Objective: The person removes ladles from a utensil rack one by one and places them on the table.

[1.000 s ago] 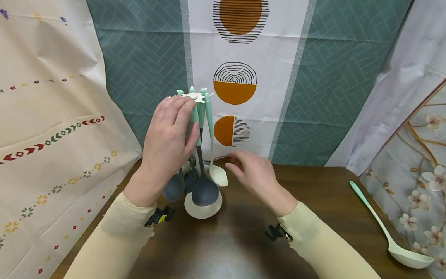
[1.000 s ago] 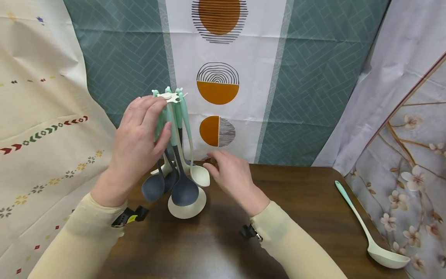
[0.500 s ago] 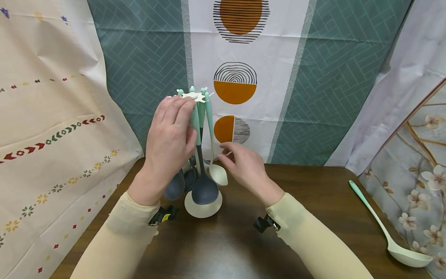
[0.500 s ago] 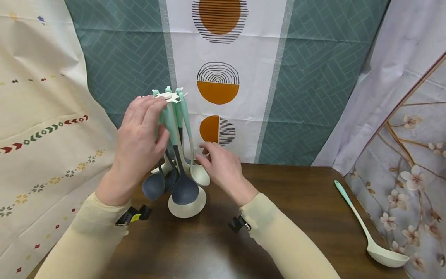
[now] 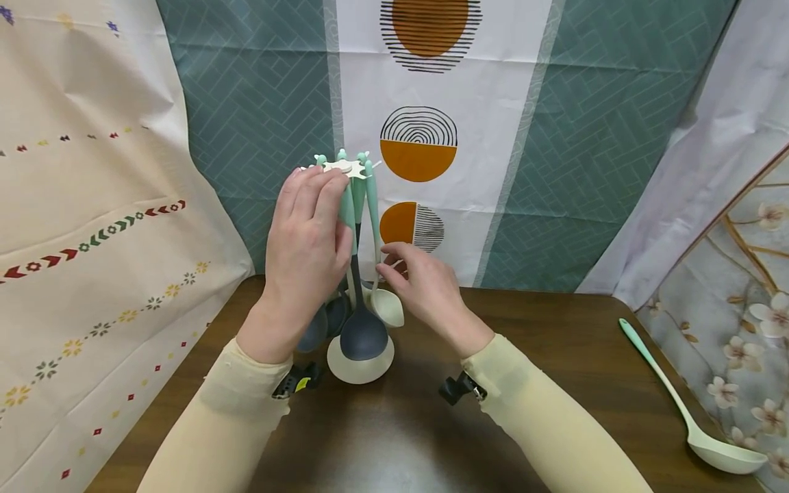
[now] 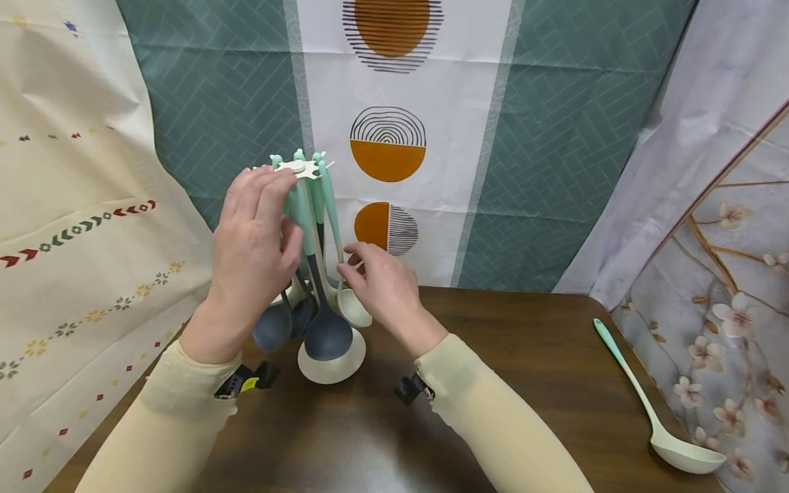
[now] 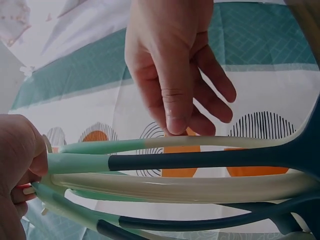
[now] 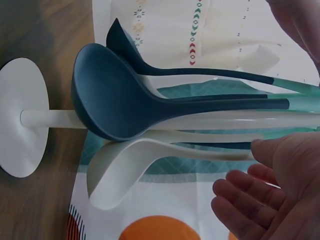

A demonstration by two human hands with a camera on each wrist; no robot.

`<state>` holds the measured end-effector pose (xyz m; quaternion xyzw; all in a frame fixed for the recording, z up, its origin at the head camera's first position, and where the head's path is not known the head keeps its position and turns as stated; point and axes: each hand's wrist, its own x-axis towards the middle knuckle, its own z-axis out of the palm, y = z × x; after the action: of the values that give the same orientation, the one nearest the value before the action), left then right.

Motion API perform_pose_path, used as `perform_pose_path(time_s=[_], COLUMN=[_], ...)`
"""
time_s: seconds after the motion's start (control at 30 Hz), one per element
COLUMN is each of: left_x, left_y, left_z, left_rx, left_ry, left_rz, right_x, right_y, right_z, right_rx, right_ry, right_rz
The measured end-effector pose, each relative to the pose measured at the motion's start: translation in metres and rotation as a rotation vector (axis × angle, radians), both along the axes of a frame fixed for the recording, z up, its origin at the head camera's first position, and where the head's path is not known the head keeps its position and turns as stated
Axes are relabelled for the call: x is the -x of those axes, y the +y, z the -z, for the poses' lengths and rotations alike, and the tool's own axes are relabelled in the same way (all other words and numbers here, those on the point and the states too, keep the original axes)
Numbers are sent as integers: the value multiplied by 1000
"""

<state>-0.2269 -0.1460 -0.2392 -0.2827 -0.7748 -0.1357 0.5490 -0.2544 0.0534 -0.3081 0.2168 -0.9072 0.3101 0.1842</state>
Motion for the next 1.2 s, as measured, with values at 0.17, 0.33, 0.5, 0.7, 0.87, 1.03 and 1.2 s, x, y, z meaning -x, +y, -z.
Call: perform_pose_path(time_s=[0.17, 0.33, 0.5, 0.7, 0.87, 1.03, 1.2], left_x=[1, 2, 2, 3, 3, 3, 3], left_y=[-1, -3, -3, -2, -1, 0, -1], left_z=[0, 0, 0, 0, 0, 0, 0], left_rx=[8, 8, 11, 11, 13, 14, 8], left_ry=[-14, -18, -14, -2, -6, -6, 0], left_rz=[-11, -9, -6, -1, -4, -13, -8], right_x=[3, 6, 9, 10, 12, 13, 12], right_y=[-3, -5, -7, -8, -7, -7, -6], right_z=[-3, -2, -1, 0, 0, 0, 0], right_rx=[3, 2, 4, 6, 21, 32, 36], right_ry=[-9, -14, -31, -33, -40, -36, -35], right_rz=[-6, -5, -4, -6, -15, -26, -29])
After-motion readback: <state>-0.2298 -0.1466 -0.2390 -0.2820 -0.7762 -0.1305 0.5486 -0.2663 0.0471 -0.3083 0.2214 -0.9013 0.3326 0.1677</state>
